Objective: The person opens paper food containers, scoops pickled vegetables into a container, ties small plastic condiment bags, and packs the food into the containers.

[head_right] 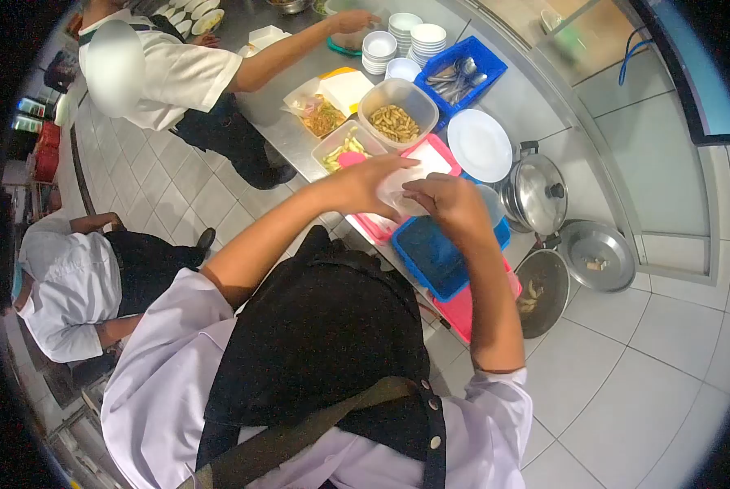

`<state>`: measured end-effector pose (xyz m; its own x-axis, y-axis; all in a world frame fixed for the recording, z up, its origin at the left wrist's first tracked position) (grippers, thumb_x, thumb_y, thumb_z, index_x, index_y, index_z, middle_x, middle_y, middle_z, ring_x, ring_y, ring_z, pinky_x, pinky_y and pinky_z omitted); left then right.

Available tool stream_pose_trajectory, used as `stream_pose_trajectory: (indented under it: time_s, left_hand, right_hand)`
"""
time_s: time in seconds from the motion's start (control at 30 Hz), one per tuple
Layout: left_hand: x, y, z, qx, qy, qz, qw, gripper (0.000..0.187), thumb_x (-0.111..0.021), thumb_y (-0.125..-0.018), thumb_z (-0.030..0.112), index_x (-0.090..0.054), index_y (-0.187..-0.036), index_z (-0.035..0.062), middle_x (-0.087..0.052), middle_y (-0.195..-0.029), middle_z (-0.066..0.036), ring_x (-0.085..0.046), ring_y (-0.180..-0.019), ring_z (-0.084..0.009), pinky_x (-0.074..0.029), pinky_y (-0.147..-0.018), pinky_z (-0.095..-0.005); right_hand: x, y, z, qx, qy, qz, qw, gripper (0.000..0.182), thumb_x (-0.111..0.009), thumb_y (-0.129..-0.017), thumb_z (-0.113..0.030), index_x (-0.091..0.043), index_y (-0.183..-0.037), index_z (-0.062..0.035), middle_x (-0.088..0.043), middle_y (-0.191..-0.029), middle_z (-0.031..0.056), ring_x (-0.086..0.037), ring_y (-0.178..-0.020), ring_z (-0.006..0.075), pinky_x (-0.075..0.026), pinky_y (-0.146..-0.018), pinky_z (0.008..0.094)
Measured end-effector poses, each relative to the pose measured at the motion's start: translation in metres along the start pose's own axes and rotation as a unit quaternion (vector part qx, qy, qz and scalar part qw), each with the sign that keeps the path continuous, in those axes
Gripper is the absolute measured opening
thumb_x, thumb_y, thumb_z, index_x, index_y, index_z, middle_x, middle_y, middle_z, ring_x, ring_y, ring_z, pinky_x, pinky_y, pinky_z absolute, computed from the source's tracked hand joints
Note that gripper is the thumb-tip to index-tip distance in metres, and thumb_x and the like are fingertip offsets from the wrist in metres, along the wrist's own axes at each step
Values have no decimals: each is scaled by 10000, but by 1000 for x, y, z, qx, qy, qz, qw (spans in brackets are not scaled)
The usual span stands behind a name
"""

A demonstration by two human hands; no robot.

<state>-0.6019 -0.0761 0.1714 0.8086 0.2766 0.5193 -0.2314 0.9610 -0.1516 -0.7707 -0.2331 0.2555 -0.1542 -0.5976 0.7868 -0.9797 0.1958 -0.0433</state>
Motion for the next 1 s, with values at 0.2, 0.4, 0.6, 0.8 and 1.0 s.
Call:
stream_pose_trajectory:
  time_s: [0.2, 0.4, 0.6, 0.8, 1.0]
  left_hand:
    - [-22, -32, 33, -82, 140, -123, 979, 647, -915, -894, 419, -709, -1439, 138, -705, -1441, -120, -626, -1401, -301, -393, -1266, -486]
    - [-11, -10, 58, -74, 58, -25, 995, 493, -840, -941, 504, -794, -1273, 142, -721, -1399, -124, -620, -1395, -310, -262, -1302, -599]
    - [21, -4, 81, -153, -50, 109, 981, 282, -934, -829, 251, -850, -1097, 224, -732, -1344, 28, -562, -1475, -317, -258, -1270, -682]
    - [41, 1, 109, -167, -84, 142, 972, 105, -820, -964, 226, -862, -1057, 199, -715, -1281, 14, -548, -1466, -317, -226, -1260, -697]
    - [46, -8, 109, -165, -100, 157, 969, 71, -815, -953, 202, -847, -1016, 195, -697, -1285, -12, -529, -1475, -356, -243, -1247, -687]
  right_hand:
    - [47, 1, -41, 61, 236, -41, 969, 178, -793, -957, -148, -864, -1115, -110, -798, -862, 120, -749, -749, 345, -587, -693, 404]
    - [72, 9, -66, -45, 68, 56, 995, 72, -785, -989, -163, -814, -969, -99, -743, -781, 176, -729, -666, 334, -564, -640, 410]
    - [93, 20, -74, -55, 112, 115, 985, 120, -792, -953, -166, -761, -944, -50, -695, -691, 163, -700, -616, 340, -544, -606, 417]
    - [98, 14, -113, -15, 187, 143, 972, 215, -823, -923, -217, -733, -1043, -63, -720, -870, 148, -719, -752, 343, -577, -721, 456]
    - [83, 10, -122, 145, 340, 129, 920, 192, -768, -915, -206, -742, -1042, -63, -707, -863, 170, -741, -851, 378, -553, -856, 509]
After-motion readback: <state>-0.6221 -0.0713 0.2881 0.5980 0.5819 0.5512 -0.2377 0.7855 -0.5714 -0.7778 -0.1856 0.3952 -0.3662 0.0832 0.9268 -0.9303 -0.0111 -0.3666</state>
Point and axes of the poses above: each hand's wrist, its own y-axis away from the middle knuckle, its own x-axis out of the back of the hand, z = x × y, the point moved 1 cm from there along -y, towards the middle knuckle
